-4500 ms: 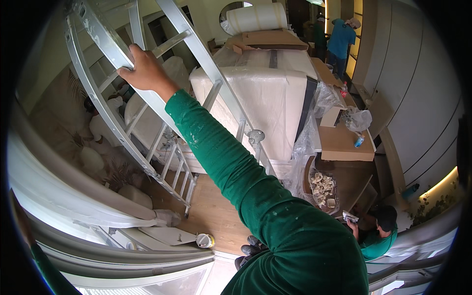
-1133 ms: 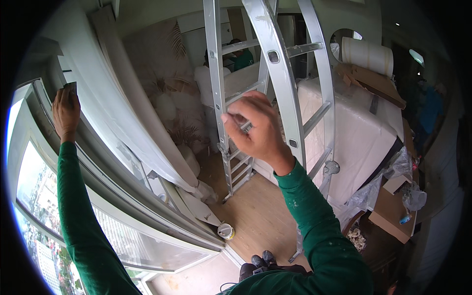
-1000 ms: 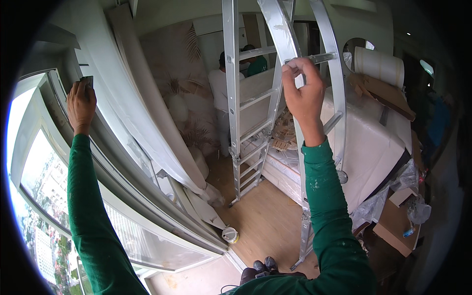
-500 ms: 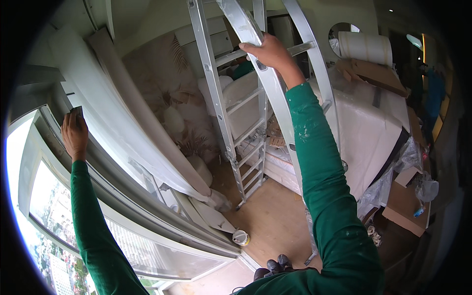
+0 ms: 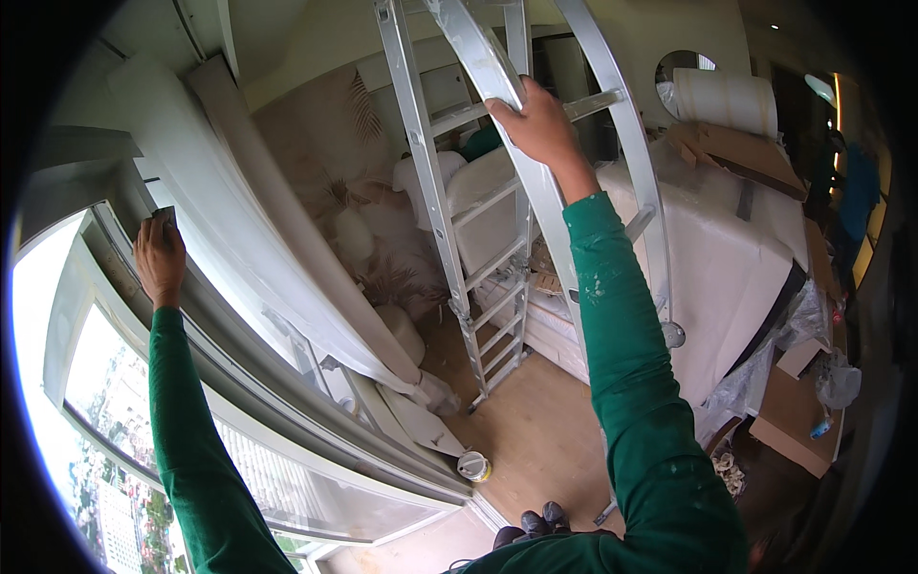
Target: The person applies putty to the top frame and hinges of a glass balcony door using a spreader and a brush. The person uses the spreader to smooth the material into gaps and the brush to reach corners, moving between the top of the door frame and the side hinges.
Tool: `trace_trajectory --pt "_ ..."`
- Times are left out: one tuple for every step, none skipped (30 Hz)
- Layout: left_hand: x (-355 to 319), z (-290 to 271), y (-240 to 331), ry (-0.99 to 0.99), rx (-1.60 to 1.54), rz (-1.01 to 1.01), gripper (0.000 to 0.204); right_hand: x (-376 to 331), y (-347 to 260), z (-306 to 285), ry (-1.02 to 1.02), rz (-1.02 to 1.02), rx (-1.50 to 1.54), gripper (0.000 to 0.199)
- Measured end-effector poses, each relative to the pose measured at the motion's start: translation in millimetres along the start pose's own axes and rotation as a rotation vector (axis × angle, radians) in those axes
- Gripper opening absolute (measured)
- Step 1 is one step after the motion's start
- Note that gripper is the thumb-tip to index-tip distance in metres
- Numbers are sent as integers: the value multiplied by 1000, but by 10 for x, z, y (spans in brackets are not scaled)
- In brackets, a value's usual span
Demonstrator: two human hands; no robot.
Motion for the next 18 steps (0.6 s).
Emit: trace_trajectory --pt "0 -4 5 -7 -8 -6 23 0 -11 3 34 -10 20 70" --pt "2 -16 17 3 5 16 24 -4 -9 2 15 -2 24 67" --pt "2 -18 17 -16 2 -5 24 -9 -26 -3 46 -34 21 64" --pt "4 -22 24 -30 11 -1 25 -11 -37 1 56 -37 22 61" --pt "6 -27 24 -41 6 -14 26 -22 -50 -4 51 -69 13 55" --pt "9 -34 27 -39 6 -16 26 -24 -59 0 32 -73 45 50" --pt "12 -41 29 -31 -13 -20 26 -32 -68 -5 45 -90 33 49" --pt "15 -45 32 -35 -7 -19 26 -34 -82 -6 60 -106 20 48" --pt "18 -55 34 -11 -25 -20 25 -41 -91 -14 68 -128 13 47" --pt "20 -63 39 5 -34 -12 24 -43 -95 -16 75 -121 -2 48" --pt "21 -69 40 9 -34 -12 24 -40 -96 -18 64 -104 -4 47" --pt "20 -70 44 -4 -27 -6 24 -40 -91 -17 50 -69 -12 47" --pt "16 -80 46 17 -31 -7 24 -43 -100 -17 38 -85 11 46" --pt "12 -86 51 22 -30 0 24 -46 -102 -18 26 -80 27 45" --pt "7 -91 55 26 -30 10 24 -55 -101 -17 18 -73 45 45" --pt "1 -96 56 27 -31 6 23 -57 -105 -18 20 -80 46 44" --pt "-7 -101 57 29 -32 5 23 -79 -102 -18 27 -86 49 44" --pt "-13 -113 68 50 -29 38 23 -81 -107 -22 44 -108 57 43"
Point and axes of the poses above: each hand's wrist, its own x-axis towards the middle knuckle, its own z-axis out of the palm, y = z × x, the point moved 3 cm from there along x, towards the middle knuckle, and after that the axes turned 12 degrees about z, right-handed, at the moved point
